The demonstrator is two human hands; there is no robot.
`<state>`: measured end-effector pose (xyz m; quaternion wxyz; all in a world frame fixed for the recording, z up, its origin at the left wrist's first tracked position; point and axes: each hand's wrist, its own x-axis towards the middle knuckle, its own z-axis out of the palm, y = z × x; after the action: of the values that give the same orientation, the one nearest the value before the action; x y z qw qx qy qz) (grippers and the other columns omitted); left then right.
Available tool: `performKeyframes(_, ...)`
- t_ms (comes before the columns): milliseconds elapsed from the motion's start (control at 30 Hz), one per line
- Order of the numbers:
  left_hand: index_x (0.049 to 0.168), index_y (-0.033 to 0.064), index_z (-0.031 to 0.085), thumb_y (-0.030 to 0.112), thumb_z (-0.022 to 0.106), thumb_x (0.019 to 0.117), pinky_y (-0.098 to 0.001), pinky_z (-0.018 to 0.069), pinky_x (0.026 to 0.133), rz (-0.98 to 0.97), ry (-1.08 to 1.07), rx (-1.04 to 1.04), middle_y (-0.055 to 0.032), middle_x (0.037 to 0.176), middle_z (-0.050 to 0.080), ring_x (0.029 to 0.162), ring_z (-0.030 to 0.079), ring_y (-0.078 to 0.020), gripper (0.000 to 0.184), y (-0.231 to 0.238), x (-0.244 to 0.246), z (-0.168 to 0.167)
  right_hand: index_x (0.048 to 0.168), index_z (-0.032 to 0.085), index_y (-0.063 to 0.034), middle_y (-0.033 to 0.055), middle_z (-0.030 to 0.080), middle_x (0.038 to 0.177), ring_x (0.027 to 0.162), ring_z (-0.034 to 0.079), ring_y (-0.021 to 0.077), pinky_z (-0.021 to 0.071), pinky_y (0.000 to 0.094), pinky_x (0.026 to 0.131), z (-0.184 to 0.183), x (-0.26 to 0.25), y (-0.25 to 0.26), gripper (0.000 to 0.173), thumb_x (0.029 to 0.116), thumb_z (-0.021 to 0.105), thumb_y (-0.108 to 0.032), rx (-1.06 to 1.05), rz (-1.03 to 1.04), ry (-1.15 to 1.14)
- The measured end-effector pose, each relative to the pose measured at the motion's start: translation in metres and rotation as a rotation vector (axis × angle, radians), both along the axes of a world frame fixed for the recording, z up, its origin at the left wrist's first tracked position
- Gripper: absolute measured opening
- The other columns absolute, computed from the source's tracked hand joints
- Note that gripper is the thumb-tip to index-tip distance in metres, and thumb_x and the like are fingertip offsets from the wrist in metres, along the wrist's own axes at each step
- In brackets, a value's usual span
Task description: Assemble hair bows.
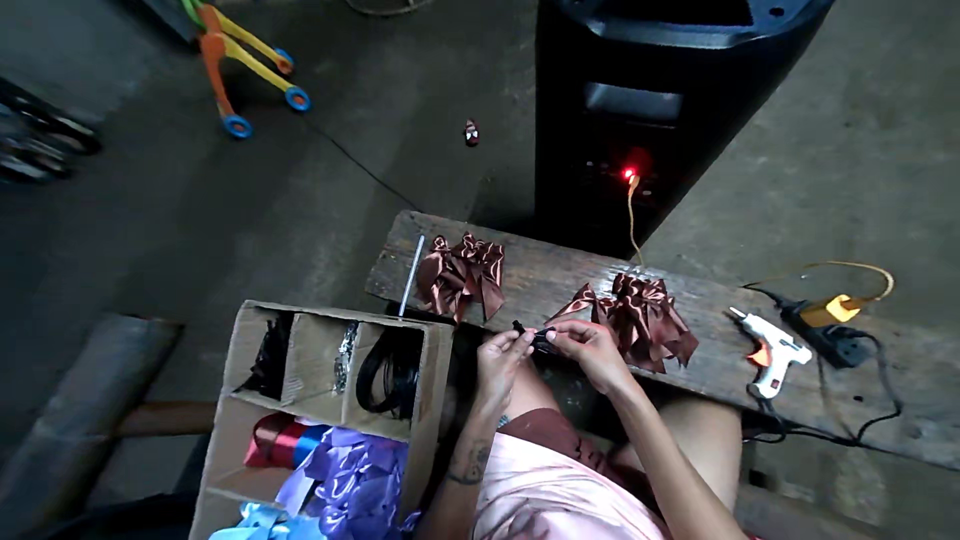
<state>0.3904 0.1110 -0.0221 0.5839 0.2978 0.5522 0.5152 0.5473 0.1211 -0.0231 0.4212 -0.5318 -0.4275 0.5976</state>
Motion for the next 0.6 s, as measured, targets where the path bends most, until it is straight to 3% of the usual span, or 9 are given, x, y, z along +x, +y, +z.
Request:
performKeyframes(167,0.092,-0.0018,0.067,-0.005,0.060,0.0979,-0.0224,0.0579,0.080,0.115,-0.110,0.036,-0.0028,0.092,0.074,0.082,0.069,-0.0060,0.010,0.023,-0.002,-0.035,0.097,0.071,0.0033,0.0020,0.069,0.079,0.070,0.065,0.0050,0.0569,0.0220,0.069,-0.011,-0.003,0.032,0.006,0.0966,0.066,0.000,-0.010,0.009,-0.056)
performKeyframes(333,0.094,-0.0041,0.066,-0.003,0.056,0.1005,-0.0204,0.0555,0.081,0.270,-0.146,0.026,-0.0034,0.091,0.072,0.080,0.066,-0.0041,0.012,0.030,0.002,-0.060,0.099,0.071,0.0040,0.0032,0.069,0.080,0.070,0.064,0.0064,0.0566,0.0234,0.069,-0.016,0.006,0.065,0.008,0.0973,0.065,-0.001,0.009,-0.032,-0.101)
performKeyframes(433,0.092,-0.0031,0.067,-0.004,0.056,0.0996,-0.0189,0.0556,0.080,0.320,-0.168,0.002,-0.0001,0.086,0.071,0.078,0.066,-0.0027,0.013,0.026,0.007,-0.065,0.102,0.074,0.0027,0.0060,0.072,0.086,0.073,0.066,0.0079,0.0578,0.0267,0.073,-0.025,0.014,0.084,0.011,0.0964,0.068,-0.005,0.134,-0.038,-0.285)
performKeyframes(500,0.091,-0.0033,0.068,-0.005,0.057,0.0990,-0.0197,0.0556,0.082,0.321,-0.177,0.011,-0.0008,0.086,0.072,0.080,0.066,-0.0036,0.013,0.025,0.007,-0.067,0.105,0.077,0.0007,0.0115,0.075,0.095,0.083,0.072,0.0167,0.0600,0.0372,0.082,-0.037,0.016,0.095,0.014,0.0958,0.070,-0.008,0.289,-0.022,-0.529)
performKeyframes(600,0.091,-0.0031,0.068,-0.005,0.057,0.0986,-0.0210,0.0551,0.083,0.324,-0.171,0.004,-0.0015,0.087,0.072,0.081,0.066,-0.0046,0.013,0.026,0.004,-0.069,0.105,0.079,0.0013,0.0202,0.075,0.105,0.097,0.073,0.0349,0.0574,0.0519,0.091,-0.055,0.012,0.103,0.016,0.0948,0.066,-0.001,0.560,0.090,-0.848)
